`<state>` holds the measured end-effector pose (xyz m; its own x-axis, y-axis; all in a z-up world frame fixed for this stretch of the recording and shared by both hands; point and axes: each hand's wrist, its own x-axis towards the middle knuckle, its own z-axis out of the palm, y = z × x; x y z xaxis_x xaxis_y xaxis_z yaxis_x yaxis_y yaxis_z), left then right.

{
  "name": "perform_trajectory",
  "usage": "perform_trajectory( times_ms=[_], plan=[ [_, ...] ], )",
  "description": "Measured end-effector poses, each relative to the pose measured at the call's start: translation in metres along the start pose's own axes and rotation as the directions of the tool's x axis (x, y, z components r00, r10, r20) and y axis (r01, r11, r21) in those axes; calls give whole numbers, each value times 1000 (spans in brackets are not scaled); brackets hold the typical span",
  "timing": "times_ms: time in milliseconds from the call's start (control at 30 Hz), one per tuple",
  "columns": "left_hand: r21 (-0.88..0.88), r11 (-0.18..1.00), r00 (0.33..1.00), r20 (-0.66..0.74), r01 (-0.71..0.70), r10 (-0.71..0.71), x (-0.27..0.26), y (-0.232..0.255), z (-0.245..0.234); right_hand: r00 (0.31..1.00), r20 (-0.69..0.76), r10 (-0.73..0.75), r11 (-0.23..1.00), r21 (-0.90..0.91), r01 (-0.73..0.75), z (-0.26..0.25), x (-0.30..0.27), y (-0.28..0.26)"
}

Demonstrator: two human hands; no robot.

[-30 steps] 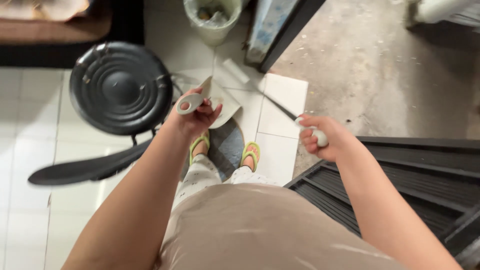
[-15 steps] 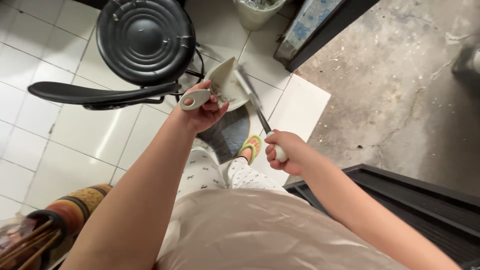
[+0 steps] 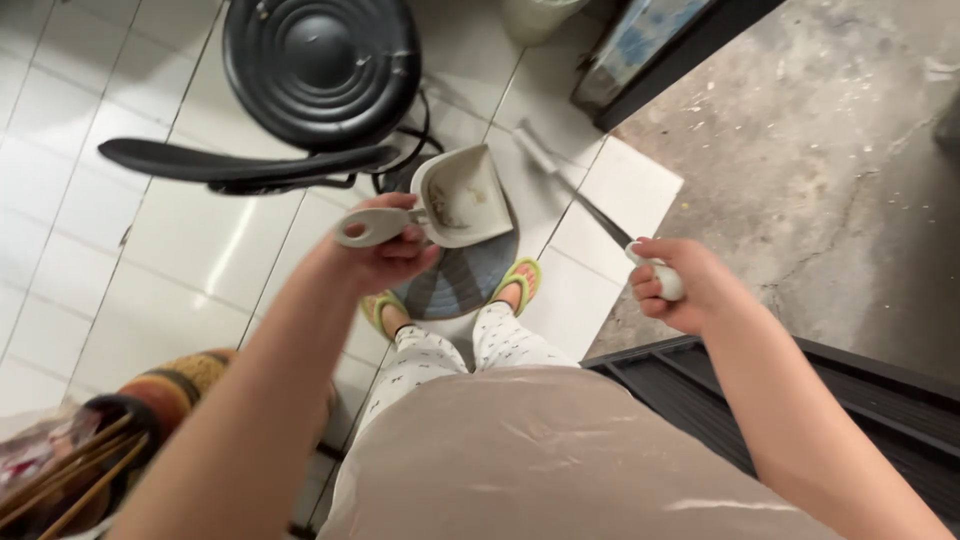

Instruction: The person sweeps the floor into a dustpan using a small broom and then carries the dustpan to a bin.

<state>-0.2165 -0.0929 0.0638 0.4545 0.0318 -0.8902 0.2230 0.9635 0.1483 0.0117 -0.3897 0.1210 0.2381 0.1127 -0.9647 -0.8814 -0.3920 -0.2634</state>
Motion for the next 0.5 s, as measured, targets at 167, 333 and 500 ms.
perform_trajectory(
  times_ms=[167,333,500],
  plan=[
    [109,993,999,-30,46,-43,-46,7,-65,997,-73,33,981,-188,-46,49,29,32],
    [100,993,992,-113,63,-52,-95,-2,-113,984,60,167,971,-181,-154,83,44,72],
    [-94,995,983,-183,-45,27,-134,-11,-168,936,164,313,922,-289,-258,152,23,120]
  ],
)
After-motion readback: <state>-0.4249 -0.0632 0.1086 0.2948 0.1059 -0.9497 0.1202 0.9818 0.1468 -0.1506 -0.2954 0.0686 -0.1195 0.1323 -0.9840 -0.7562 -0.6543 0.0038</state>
